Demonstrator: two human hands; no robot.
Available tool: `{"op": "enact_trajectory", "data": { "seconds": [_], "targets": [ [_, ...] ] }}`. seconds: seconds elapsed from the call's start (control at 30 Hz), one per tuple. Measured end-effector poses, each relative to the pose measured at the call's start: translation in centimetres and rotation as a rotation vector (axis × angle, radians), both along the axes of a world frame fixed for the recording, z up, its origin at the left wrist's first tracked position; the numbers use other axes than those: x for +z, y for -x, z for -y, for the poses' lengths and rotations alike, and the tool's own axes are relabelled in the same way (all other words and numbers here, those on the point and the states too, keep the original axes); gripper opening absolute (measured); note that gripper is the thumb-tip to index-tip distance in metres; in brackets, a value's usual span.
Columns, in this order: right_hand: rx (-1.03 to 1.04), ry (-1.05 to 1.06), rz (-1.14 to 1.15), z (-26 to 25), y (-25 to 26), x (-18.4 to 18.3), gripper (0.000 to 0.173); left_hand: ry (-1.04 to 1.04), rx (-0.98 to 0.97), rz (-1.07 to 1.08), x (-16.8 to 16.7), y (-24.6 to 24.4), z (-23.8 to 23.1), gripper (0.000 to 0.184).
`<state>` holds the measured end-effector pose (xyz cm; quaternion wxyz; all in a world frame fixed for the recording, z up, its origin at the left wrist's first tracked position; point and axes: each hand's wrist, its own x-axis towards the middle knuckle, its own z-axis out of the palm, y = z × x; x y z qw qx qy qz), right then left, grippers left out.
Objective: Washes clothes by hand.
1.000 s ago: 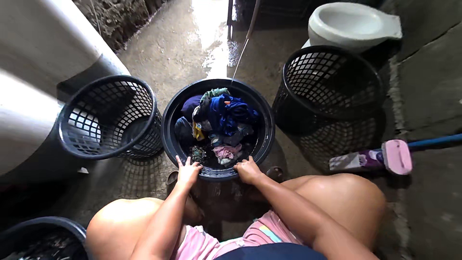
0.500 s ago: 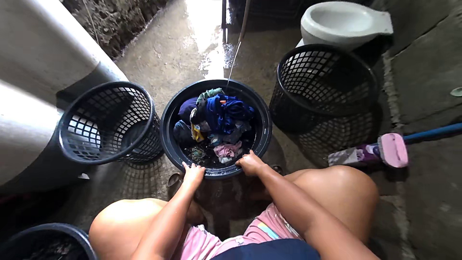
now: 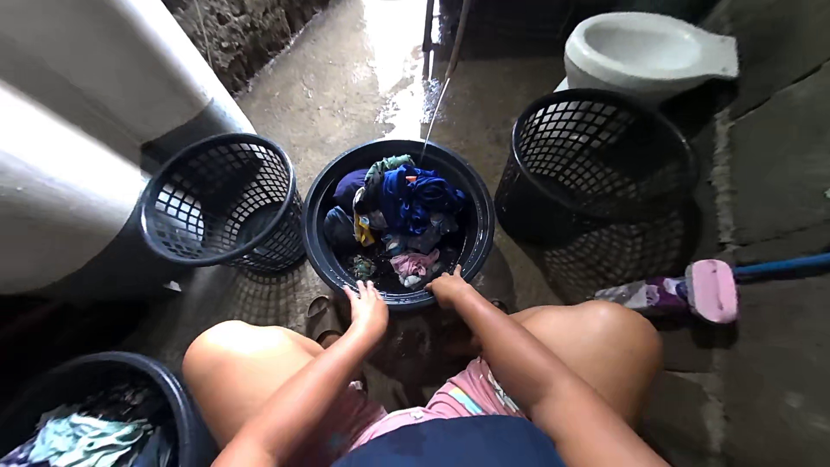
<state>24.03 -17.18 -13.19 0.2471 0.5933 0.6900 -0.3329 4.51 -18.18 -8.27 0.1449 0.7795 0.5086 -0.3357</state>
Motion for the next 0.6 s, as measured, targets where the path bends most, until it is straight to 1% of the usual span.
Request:
{"op": "enact_trajectory", "data": {
  "seconds": [0.07, 0.1, 0.13, 0.2, 0.23, 0.3, 0.37, 0.4, 0.43, 0.47, 0.53, 0.6],
  "targets": [
    [-0.03, 0.028, -0.04, -0.5, 0.8, 3.0, 0.07, 0.073, 0.004, 0.134, 0.9, -0.6, 2.2, 0.048],
    [-0.038, 0.009, -0.095, -1.0, 0.9, 4.6, 0.073, 0.12, 0.002, 0.149, 0.8, -0.7, 3.2, 0.046],
    [-0.06, -0.036, -0.169, -1.6, 0.9, 6.0, 0.07, 0.169, -0.001, 0.126, 0.4, -0.8, 4.1, 0.046],
    [-0.095, -0.214, -0.306, -2.4, 0.5, 8.7, 0.058, 0.228, 0.014, 0.061, -0.8, -0.9, 5.7, 0.048],
    [-0.104, -0.306, -0.365, -2.6, 0.2, 10.2, 0.056, 0.242, 0.035, 0.054, -1.1, -1.0, 6.3, 0.05],
    [-0.12, -0.46, -0.492, -3.1, -0.7, 13.4, 0.053, 0.24, 0.057, 0.109, -0.8, -1.3, 6.1, 0.054],
    [-0.172, -0.536, -0.598, -3.3, -1.4, 15.5, 0.048, 0.175, 0.082, 0.248, 0.1, -1.5, 4.7, 0.058],
    [-0.209, -0.559, -0.632, -3.5, -1.8, 15.5, 0.047, 0.115, 0.077, 0.308, 0.4, -1.4, 3.3, 0.058],
    [-0.255, -0.569, -0.659, -3.8, -2.0, 14.7, 0.044, 0.06, 0.071, 0.336, 0.2, -0.9, 1.5, 0.059],
    [-0.307, -0.559, -0.671, -4.2, -2.0, 13.2, 0.042, 0.01, 0.066, 0.331, -0.5, 0.2, -0.4, 0.058],
    [-0.395, -0.431, -0.608, -5.0, -2.1, 8.6, 0.04, -0.07, 0.064, 0.264, -3.1, 3.6, -4.1, 0.05],
    [-0.425, -0.226, -0.452, -5.6, -2.0, 3.9, 0.043, -0.113, 0.057, 0.198, -5.8, 6.6, -6.6, 0.043]
  ]
}}
